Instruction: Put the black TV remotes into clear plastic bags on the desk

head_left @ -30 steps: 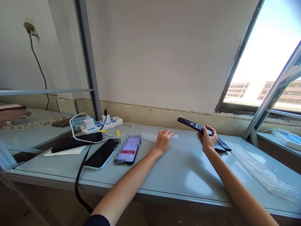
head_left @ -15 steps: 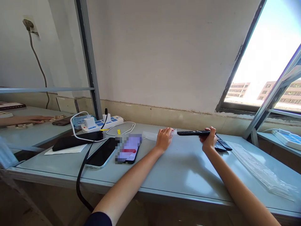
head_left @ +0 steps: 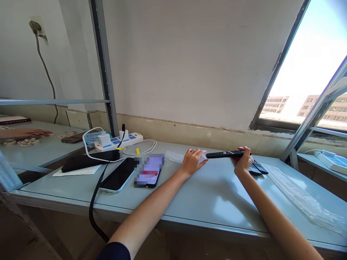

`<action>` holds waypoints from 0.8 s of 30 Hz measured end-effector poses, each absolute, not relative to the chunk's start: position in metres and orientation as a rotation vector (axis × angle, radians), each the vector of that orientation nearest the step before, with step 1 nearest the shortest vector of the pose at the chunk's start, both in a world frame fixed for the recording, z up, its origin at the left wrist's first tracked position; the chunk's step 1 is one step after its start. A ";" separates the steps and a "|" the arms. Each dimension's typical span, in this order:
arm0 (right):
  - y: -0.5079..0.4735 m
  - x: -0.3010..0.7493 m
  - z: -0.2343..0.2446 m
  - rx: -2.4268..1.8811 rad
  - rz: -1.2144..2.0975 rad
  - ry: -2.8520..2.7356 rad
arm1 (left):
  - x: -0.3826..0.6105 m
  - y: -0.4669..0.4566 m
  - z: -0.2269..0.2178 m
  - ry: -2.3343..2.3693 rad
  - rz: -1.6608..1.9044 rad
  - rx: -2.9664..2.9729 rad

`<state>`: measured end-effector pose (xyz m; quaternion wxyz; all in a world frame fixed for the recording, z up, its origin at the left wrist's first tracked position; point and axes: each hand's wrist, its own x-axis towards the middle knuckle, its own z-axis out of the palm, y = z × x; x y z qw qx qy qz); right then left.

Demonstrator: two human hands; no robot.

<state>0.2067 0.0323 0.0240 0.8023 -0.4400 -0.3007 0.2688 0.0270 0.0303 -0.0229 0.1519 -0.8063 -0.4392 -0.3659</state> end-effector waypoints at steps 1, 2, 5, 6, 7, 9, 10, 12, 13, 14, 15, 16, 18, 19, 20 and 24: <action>0.032 0.206 0.024 -0.946 0.572 -0.635 | 0.027 0.031 -0.023 -1.255 -1.052 -2.320; 0.031 0.206 0.025 -0.949 0.569 -0.627 | 0.028 0.031 -0.023 -1.251 -1.055 -2.324; 0.030 0.206 0.025 -0.952 0.565 -0.624 | 0.028 0.032 -0.023 -1.239 -1.062 -2.319; 0.030 0.206 0.025 -0.951 0.563 -0.627 | 0.028 0.032 -0.023 -1.235 -1.060 -2.314; 0.030 0.205 0.025 -0.950 0.559 -0.630 | 0.028 0.032 -0.023 -1.231 -1.056 -2.309; 0.030 0.205 0.026 -0.949 0.552 -0.635 | 0.028 0.033 -0.023 -1.223 -1.047 -2.305; 0.029 0.205 0.026 -0.949 0.548 -0.638 | 0.028 0.033 -0.024 -1.219 -1.043 -2.308; 0.029 0.205 0.027 -0.953 0.542 -0.645 | 0.028 0.033 -0.024 -1.213 -1.034 -2.318; 0.029 0.205 0.027 -0.956 0.539 -0.649 | 0.027 0.033 -0.023 -1.213 -1.028 -2.322; 0.028 0.205 0.028 -0.961 0.535 -0.652 | 0.027 0.032 -0.023 -1.212 -1.019 -2.327; 0.028 0.205 0.028 -0.966 0.529 -0.657 | 0.027 0.032 -0.023 -1.211 -1.010 -2.331; 0.028 0.205 0.028 -0.971 0.523 -0.662 | 0.027 0.031 -0.022 -1.207 -0.999 -2.334; 0.027 0.204 0.028 -0.976 0.505 -0.679 | 0.026 0.029 -0.021 -1.193 -0.978 -2.343; 0.026 0.204 0.029 -0.974 0.493 -0.693 | 0.026 0.028 -0.021 -1.183 -0.968 -2.346; 0.025 0.203 0.029 -0.970 0.480 -0.710 | 0.026 0.028 -0.021 -1.171 -0.958 -2.348; 0.021 0.200 0.029 -0.928 0.410 -0.823 | 0.026 0.026 -0.019 -1.148 -0.895 -2.364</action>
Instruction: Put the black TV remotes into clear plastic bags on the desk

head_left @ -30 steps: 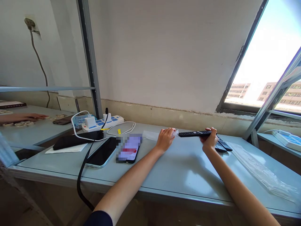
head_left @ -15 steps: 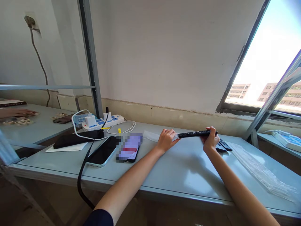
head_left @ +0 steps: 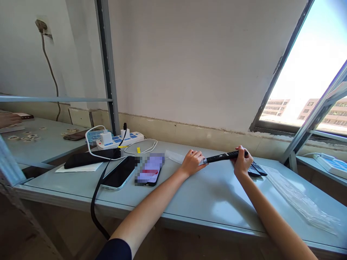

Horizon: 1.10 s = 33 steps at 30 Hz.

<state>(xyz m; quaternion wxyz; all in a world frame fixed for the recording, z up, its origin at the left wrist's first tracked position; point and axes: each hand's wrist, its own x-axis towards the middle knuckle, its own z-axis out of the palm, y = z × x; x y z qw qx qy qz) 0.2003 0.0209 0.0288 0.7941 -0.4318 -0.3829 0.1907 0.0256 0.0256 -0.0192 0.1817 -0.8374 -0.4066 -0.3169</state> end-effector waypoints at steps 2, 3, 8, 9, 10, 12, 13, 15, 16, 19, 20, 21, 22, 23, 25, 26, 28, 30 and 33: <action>0.018 0.199 0.029 -0.904 0.374 -0.905 | 0.026 0.025 -0.018 -1.155 -0.846 -2.386; 0.017 0.198 0.029 -0.893 0.357 -0.952 | 0.026 0.025 -0.018 -1.167 -0.828 -2.399; 0.011 0.196 0.027 -0.842 0.313 -1.189 | 0.026 0.024 -0.017 -1.266 -0.831 -2.432; 0.010 0.195 0.026 -0.835 0.311 -1.238 | 0.026 0.024 -0.017 -1.281 -0.835 -2.429; 0.009 0.195 0.025 -0.830 0.309 -1.288 | 0.026 0.024 -0.017 -1.294 -0.837 -2.426; 0.009 0.194 0.022 -0.825 0.309 -1.392 | 0.026 0.023 -0.016 -1.322 -0.840 -2.423; 0.009 0.194 0.020 -0.823 0.312 -1.443 | 0.026 0.023 -0.016 -1.337 -0.840 -2.422; 0.009 0.193 0.017 -0.823 0.325 -1.539 | 0.025 0.023 -0.015 -1.366 -0.842 -2.417; 0.009 0.192 0.016 -0.825 0.337 -1.582 | 0.025 0.023 -0.015 -1.381 -0.843 -2.414; 0.010 0.190 0.013 -0.839 0.390 -1.688 | 0.026 0.023 -0.014 -1.425 -0.842 -2.403; 0.011 0.189 0.012 -0.847 0.414 -1.719 | 0.026 0.023 -0.014 -1.437 -0.840 -2.401; 0.011 0.189 0.011 -0.857 0.442 -1.749 | 0.026 0.023 -0.013 -1.447 -0.837 -2.400; 0.012 0.188 0.010 -0.868 0.472 -1.776 | 0.027 0.023 -0.013 -1.455 -0.834 -2.400; 0.013 0.188 0.008 -0.881 0.504 -1.800 | 0.027 0.022 -0.013 -1.462 -0.831 -2.399; 0.016 0.187 0.005 -0.908 0.569 -1.835 | 0.027 0.022 -0.012 -1.473 -0.824 -2.399; 0.017 0.187 0.004 -0.920 0.594 -1.846 | 0.027 0.022 -0.012 -1.478 -0.819 -2.398; 0.019 0.186 0.003 -0.954 0.687 -1.848 | 0.026 0.023 -0.012 -1.485 -0.809 -2.396; 0.018 0.186 0.004 -1.006 0.872 -1.815 | 0.026 0.024 -0.013 -1.487 -0.799 -2.393; 0.015 0.185 0.008 -1.080 1.205 -1.697 | 0.025 0.025 -0.014 -1.476 -0.790 -2.389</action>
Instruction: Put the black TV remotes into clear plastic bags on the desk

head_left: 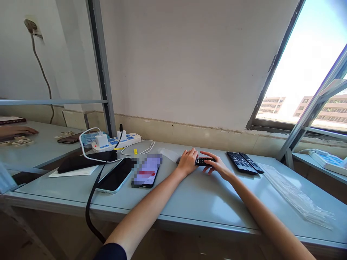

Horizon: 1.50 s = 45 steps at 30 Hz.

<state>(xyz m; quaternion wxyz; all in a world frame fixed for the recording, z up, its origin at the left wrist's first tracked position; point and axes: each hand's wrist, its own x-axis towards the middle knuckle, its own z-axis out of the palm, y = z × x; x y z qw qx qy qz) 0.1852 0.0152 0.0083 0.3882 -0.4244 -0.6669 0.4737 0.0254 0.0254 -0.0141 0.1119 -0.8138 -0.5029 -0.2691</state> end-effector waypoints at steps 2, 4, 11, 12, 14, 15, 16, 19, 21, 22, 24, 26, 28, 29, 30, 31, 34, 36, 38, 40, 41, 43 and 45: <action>0.013 0.185 0.011 -1.111 1.359 -1.617 | 0.025 0.026 -0.014 -1.456 -0.785 -2.394; 0.011 0.184 0.012 -1.127 1.472 -1.553 | 0.025 0.026 -0.015 -1.434 -0.780 -2.402; 0.015 0.184 0.011 -1.046 1.492 -1.409 | 0.027 0.025 -0.015 -1.417 -0.807 -2.400; 0.017 0.185 0.011 -1.034 1.473 -1.365 | 0.027 0.025 -0.015 -1.417 -0.815 -2.398; 0.021 0.189 0.011 -1.006 1.427 -1.270 | 0.026 0.025 -0.015 -1.445 -0.830 -2.388; 0.024 0.192 0.011 -0.991 1.405 -1.230 | 0.026 0.025 -0.015 -1.479 -0.835 -2.378; 0.027 0.195 0.010 -0.977 1.384 -1.198 | 0.025 0.026 -0.015 -1.520 -0.837 -2.366; 0.036 0.204 0.009 -0.944 1.337 -1.114 | 0.023 0.027 -0.015 -1.627 -0.838 -2.325; 0.041 0.209 0.008 -0.928 1.320 -1.069 | 0.022 0.028 -0.016 -1.645 -0.843 -2.316; 0.043 0.211 0.008 -0.920 1.316 -1.053 | 0.022 0.029 -0.017 -1.645 -0.844 -2.318; 0.044 0.215 0.007 -0.906 1.318 -1.034 | 0.022 0.029 -0.017 -1.637 -0.844 -2.331; 0.045 0.218 0.007 -0.891 1.332 -1.034 | 0.022 0.029 -0.017 -1.628 -0.841 -2.346; 0.044 0.220 0.008 -0.880 1.356 -1.051 | 0.022 0.029 -0.017 -1.632 -0.837 -2.354; 0.044 0.220 0.009 -0.878 1.368 -1.065 | 0.023 0.029 -0.017 -1.636 -0.836 -2.353; 0.043 0.221 0.010 -0.878 1.380 -1.081 | 0.023 0.029 -0.017 -1.637 -0.837 -2.348; 0.043 0.222 0.011 -0.880 1.391 -1.100 | 0.023 0.029 -0.017 -1.638 -0.840 -2.341; 0.040 0.222 0.014 -0.893 1.438 -1.160 | 0.024 0.030 -0.018 -1.640 -0.857 -2.311; 0.037 0.221 0.016 -0.903 1.481 -1.188 | 0.024 0.030 -0.017 -1.649 -0.865 -2.298; 0.034 0.219 0.018 -0.914 1.525 -1.198 | 0.023 0.029 -0.016 -1.661 -0.866 -2.298; 0.032 0.217 0.019 -0.923 1.558 -1.195 | 0.023 0.028 -0.015 -1.671 -0.862 -2.303; 0.031 0.216 0.019 -0.929 1.569 -1.192 | 0.023 0.027 -0.014 -1.672 -0.861 -2.304; 0.031 0.214 0.018 -0.943 1.583 -1.186 | 0.022 0.025 -0.012 -1.665 -0.858 -2.303; 0.031 0.213 0.016 -0.959 1.591 -1.185 | 0.022 0.024 -0.011 -1.647 -0.851 -2.296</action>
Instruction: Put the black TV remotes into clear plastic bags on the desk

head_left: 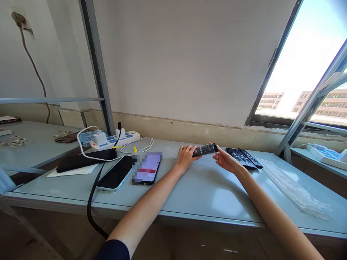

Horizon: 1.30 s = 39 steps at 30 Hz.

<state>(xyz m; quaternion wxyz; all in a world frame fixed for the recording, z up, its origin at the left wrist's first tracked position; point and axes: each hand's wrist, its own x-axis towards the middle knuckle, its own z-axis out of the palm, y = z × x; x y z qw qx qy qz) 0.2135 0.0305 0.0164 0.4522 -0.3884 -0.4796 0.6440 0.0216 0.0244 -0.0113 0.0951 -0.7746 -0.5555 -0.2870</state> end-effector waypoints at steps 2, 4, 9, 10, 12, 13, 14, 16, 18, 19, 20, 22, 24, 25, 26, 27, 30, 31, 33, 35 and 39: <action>0.030 0.213 0.014 -0.984 1.596 -1.205 | 0.021 0.024 -0.011 -1.614 -0.833 -2.294; 0.028 0.212 0.012 -1.021 1.591 -1.266 | 0.021 0.023 -0.012 -1.563 -0.806 -2.303; 0.026 0.210 0.010 -1.104 1.465 -1.495 | 0.021 0.023 -0.013 -1.438 -0.734 -2.334; 0.026 0.210 0.010 -1.114 1.435 -1.528 | 0.021 0.023 -0.013 -1.414 -0.730 -2.336; 0.027 0.210 0.008 -1.132 1.392 -1.570 | 0.022 0.024 -0.014 -1.363 -0.729 -2.340; 0.028 0.209 0.008 -1.139 1.375 -1.581 | 0.022 0.024 -0.015 -1.338 -0.725 -2.344; 0.028 0.209 0.006 -1.147 1.357 -1.593 | 0.023 0.024 -0.015 -1.313 -0.718 -2.349; 0.030 0.208 0.004 -1.165 1.326 -1.606 | 0.023 0.024 -0.015 -1.270 -0.685 -2.364; 0.031 0.206 0.001 -1.183 1.300 -1.614 | 0.023 0.024 -0.014 -1.242 -0.636 -2.381; 0.031 0.206 0.000 -1.191 1.290 -1.616 | 0.023 0.024 -0.014 -1.234 -0.613 -2.390; 0.031 0.205 0.000 -1.198 1.282 -1.618 | 0.023 0.024 -0.014 -1.228 -0.598 -2.398; 0.031 0.203 -0.001 -1.205 1.267 -1.618 | 0.022 0.024 -0.014 -1.218 -0.599 -2.408; 0.030 0.202 0.000 -1.204 1.248 -1.613 | 0.022 0.024 -0.014 -1.209 -0.634 -2.409; 0.030 0.201 0.000 -1.200 1.237 -1.609 | 0.022 0.025 -0.015 -1.209 -0.651 -2.410; 0.030 0.199 0.000 -1.194 1.224 -1.604 | 0.022 0.025 -0.016 -1.212 -0.660 -2.413; 0.030 0.198 0.000 -1.188 1.210 -1.598 | 0.022 0.026 -0.016 -1.220 -0.662 -2.419; 0.033 0.196 -0.002 -1.172 1.164 -1.575 | 0.024 0.028 -0.018 -1.299 -0.678 -2.425; 0.034 0.196 -0.003 -1.169 1.147 -1.564 | 0.025 0.029 -0.018 -1.348 -0.692 -2.421; 0.037 0.197 -0.005 -1.169 1.113 -1.537 | 0.025 0.030 -0.019 -1.474 -0.722 -2.406; 0.039 0.200 -0.007 -1.174 1.076 -1.508 | 0.025 0.031 -0.020 -1.586 -0.738 -2.388; 0.040 0.201 -0.009 -1.204 0.979 -1.466 | 0.024 0.032 -0.023 -1.684 -0.786 -2.310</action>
